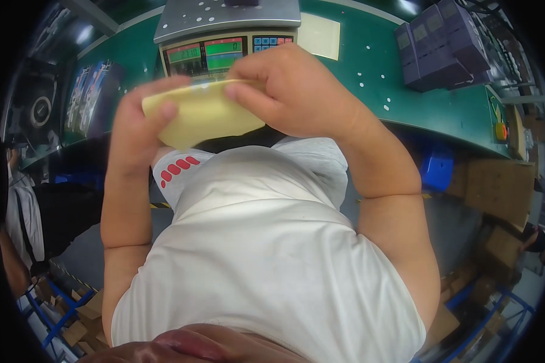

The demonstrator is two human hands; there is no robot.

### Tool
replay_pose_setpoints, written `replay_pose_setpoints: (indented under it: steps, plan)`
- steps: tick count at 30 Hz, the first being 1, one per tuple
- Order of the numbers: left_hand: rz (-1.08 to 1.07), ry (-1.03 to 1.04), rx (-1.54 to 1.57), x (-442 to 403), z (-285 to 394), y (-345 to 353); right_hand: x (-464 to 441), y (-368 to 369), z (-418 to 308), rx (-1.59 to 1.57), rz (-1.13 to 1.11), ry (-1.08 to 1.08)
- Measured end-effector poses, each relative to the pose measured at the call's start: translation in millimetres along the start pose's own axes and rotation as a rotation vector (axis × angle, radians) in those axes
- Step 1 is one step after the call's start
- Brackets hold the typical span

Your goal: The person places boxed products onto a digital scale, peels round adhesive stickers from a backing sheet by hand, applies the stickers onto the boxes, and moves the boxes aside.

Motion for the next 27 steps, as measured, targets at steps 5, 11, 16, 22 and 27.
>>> replay_pose_setpoints:
  steps: [5, 11, 16, 22, 27]
  plan:
    - [-0.086, -0.022, -0.223, 4.0, -9.9, -5.7, -7.2, 5.7, -3.6, 0.235, 0.202, -0.236]
    - [-0.139, 0.043, -0.539, 4.9, 6.4, 1.6, -15.4, 6.2, -11.3, 0.481, 0.276, -0.543]
    - [-0.144, 0.131, -0.59, 4.2, 3.3, 0.4, -18.3, 5.9, -10.3, 0.45, 0.229, -0.509]
    - [-0.209, 0.205, -0.629, 3.5, -0.9, -5.9, -34.9, -33.5, -15.2, 0.393, 0.316, -0.496]
    - [-0.206, 0.2, -0.571, 5.9, -21.2, -7.8, -95.9, -105.8, -30.7, 0.482, 0.608, -0.204]
Point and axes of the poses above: each hand's wrist, its own x-axis away from the middle knuckle, its own y-axis out of the palm, z = x × y, the point moved 1 cm from there along -x, towards the middle knuckle, and after that the axes turned 7 degrees about y, right-handed, at the moved point
